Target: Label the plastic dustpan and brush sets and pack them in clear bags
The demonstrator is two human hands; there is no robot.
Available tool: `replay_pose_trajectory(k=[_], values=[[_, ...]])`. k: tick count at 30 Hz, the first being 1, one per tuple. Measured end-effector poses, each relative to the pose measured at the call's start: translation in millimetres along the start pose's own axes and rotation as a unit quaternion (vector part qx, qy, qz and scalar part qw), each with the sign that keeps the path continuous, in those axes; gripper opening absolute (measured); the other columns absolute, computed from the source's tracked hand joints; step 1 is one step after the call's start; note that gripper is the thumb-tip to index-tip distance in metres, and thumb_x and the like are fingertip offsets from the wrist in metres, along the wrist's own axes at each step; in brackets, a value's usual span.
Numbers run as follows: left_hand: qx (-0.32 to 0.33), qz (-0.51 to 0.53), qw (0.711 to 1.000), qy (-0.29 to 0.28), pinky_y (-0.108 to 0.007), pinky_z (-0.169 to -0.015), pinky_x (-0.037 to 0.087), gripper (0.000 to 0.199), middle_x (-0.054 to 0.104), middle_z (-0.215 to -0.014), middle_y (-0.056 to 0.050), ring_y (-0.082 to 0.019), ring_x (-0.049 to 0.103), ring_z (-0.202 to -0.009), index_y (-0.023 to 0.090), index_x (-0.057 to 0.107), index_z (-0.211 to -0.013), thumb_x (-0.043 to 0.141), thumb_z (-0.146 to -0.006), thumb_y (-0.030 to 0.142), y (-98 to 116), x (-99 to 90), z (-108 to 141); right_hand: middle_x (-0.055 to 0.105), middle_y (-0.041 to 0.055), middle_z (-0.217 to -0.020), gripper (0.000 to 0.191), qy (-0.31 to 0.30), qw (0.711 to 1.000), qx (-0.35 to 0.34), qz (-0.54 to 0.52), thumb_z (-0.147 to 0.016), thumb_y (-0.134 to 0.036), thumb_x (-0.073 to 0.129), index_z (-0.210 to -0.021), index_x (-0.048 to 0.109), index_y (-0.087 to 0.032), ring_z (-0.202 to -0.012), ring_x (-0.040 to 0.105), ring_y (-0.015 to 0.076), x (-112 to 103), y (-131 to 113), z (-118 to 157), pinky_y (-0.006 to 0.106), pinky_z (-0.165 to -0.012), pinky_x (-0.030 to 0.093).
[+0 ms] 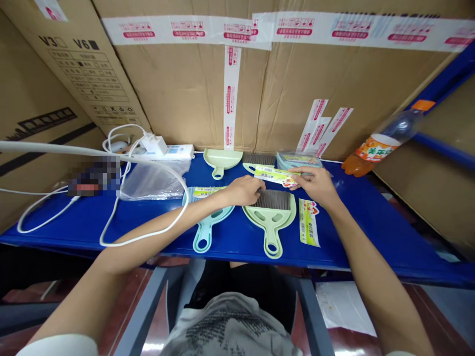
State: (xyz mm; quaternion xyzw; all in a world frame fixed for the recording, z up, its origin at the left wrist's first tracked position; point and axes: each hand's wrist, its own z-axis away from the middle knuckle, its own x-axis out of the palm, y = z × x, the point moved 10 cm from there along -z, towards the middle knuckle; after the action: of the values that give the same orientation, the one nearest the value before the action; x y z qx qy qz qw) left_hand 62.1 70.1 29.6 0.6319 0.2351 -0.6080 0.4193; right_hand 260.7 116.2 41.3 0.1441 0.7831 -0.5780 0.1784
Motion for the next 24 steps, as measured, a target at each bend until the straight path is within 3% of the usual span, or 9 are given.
replay_pose_trajectory(k=[5,11,17,21,24], values=[[0.023,0.047,0.999,0.005,-0.039,-0.102,0.055,0.045,0.079,-0.132,-0.01,-0.031,0.072,-0.124,0.021,0.077,-0.135,0.056,-0.096,0.013,-12.7,-0.5,-6.5,0.083,0.0081,-0.081,0.032,-0.008,1.0,0.004,0.019,-0.08,-0.035,0.08,-0.106,0.086,-0.016,-0.061,0.081,0.0286,2.7,-1.5,1.4,0.032,-0.054,0.061],[0.058,0.106,0.992,0.037,-0.036,-0.099,0.056,0.042,0.081,-0.127,-0.011,-0.027,0.075,-0.116,0.016,0.081,-0.125,0.058,-0.091,0.007,-12.3,-15.6,-5.0,0.084,0.0095,-0.087,0.034,-0.023,1.0,0.006,0.009,-0.08,-0.038,0.083,-0.107,0.086,-0.017,-0.064,0.082,0.0299,8.0,4.3,1.1,0.034,-0.055,0.061],[0.094,0.142,0.983,0.074,-0.034,-0.087,0.055,0.038,0.084,-0.112,-0.011,-0.023,0.077,-0.098,0.014,0.083,-0.111,0.058,-0.085,0.003,-7.4,-31.5,-3.8,0.081,0.0086,-0.077,0.033,-0.059,0.998,-0.009,0.002,-0.083,-0.037,0.079,-0.107,0.086,-0.016,-0.055,0.075,0.0236,16.5,5.5,0.5,0.032,-0.055,0.058],[0.106,0.169,0.976,0.083,-0.032,-0.081,0.054,0.035,0.085,-0.106,-0.01,-0.021,0.076,-0.091,0.012,0.083,-0.107,0.059,-0.085,0.001,-5.0,-34.5,-3.9,0.082,0.0091,-0.088,0.03,-0.075,0.997,-0.016,-0.003,-0.084,-0.036,0.077,-0.105,0.086,-0.017,-0.055,0.072,0.02,22.1,1.5,2.0,0.032,-0.057,0.057],[0.11,0.191,0.971,0.09,-0.03,-0.08,0.055,0.031,0.085,-0.105,-0.01,-0.02,0.077,-0.091,0.011,0.083,-0.105,0.059,-0.087,0.002,-4.6,-36.8,-3.3,0.081,0.0078,-0.084,0.029,-0.086,0.996,-0.013,-0.011,-0.083,-0.038,0.078,-0.103,0.085,-0.018,-0.054,0.069,0.0185,27.1,2.8,2.4,0.033,-0.059,0.057]])
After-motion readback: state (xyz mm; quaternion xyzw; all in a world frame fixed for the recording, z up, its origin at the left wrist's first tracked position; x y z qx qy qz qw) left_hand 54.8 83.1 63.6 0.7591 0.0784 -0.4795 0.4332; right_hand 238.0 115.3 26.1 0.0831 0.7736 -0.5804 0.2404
